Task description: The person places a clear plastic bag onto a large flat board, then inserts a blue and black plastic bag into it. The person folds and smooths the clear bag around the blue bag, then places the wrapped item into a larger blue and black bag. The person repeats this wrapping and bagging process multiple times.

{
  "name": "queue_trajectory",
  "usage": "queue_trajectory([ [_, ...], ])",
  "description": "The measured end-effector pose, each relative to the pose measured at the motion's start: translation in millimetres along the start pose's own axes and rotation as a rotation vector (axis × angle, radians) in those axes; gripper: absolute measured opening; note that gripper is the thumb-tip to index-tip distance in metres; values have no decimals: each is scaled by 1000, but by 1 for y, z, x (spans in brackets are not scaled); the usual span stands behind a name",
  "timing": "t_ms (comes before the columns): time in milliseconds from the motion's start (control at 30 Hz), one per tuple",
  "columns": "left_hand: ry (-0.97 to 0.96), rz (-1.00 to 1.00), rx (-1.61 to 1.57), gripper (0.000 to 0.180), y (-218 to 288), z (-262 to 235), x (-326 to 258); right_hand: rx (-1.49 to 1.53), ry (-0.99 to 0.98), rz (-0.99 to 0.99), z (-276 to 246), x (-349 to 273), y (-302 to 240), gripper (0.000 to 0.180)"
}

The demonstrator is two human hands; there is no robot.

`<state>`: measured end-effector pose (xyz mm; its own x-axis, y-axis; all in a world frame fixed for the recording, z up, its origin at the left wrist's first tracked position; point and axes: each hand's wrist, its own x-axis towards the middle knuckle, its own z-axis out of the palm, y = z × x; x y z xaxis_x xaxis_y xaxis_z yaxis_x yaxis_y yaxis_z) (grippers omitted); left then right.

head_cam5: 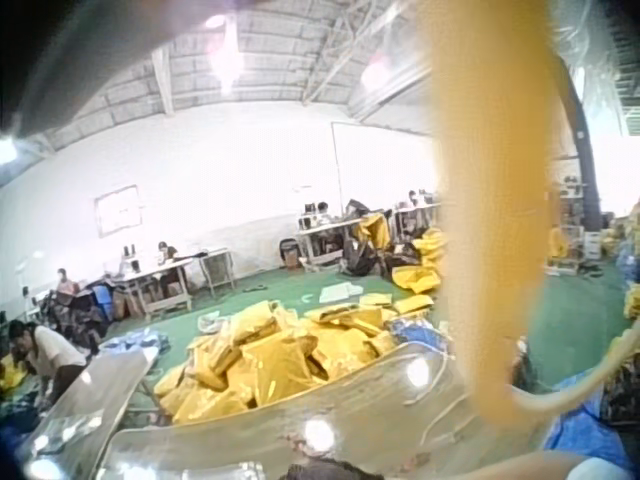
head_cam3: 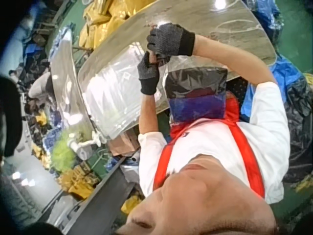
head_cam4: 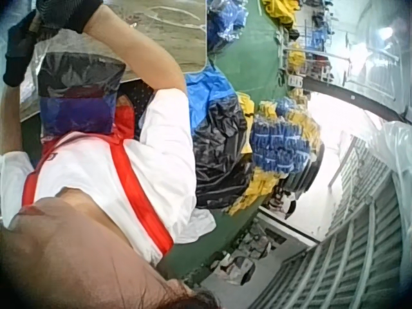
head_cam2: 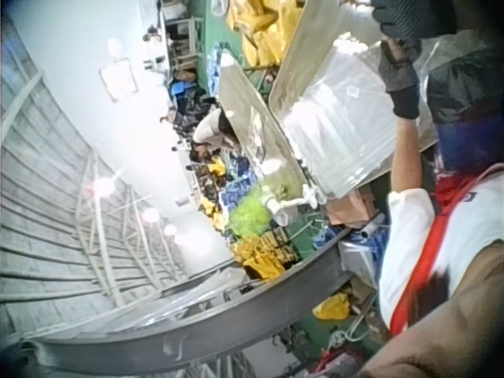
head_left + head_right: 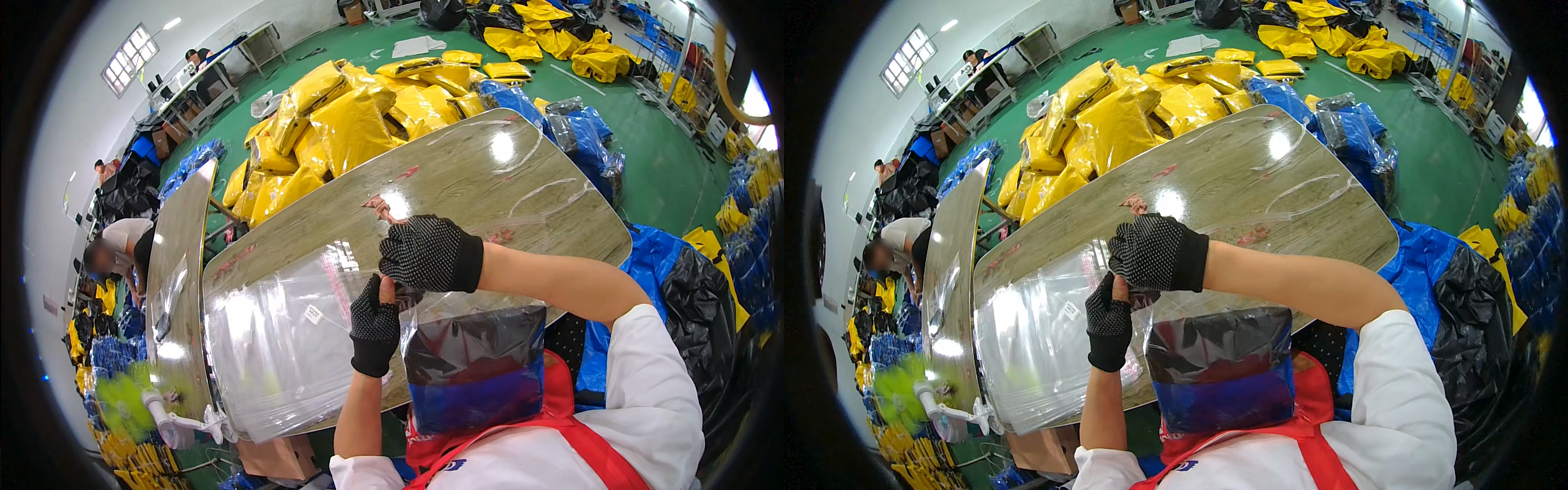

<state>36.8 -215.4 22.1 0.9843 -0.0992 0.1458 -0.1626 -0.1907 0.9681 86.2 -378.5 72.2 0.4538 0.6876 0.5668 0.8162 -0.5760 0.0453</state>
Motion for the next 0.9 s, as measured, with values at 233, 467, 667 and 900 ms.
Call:
queue_trajectory([
  [233,-55,-125,-317,40,8,-11,9,296,449,1007,-93,-118,205,24],
  [467,22,-95,-294,41,-4,-22,10,750,450,978,-66,-212,103,31],
  [667,-169,-307,63,40,38,-61,17,1381,111,1329,-70,-150,35,41],
  [900,-482,-5,-179,27,-26,-86,-44,1369,-3,889,-72,-190,-17,45],
])
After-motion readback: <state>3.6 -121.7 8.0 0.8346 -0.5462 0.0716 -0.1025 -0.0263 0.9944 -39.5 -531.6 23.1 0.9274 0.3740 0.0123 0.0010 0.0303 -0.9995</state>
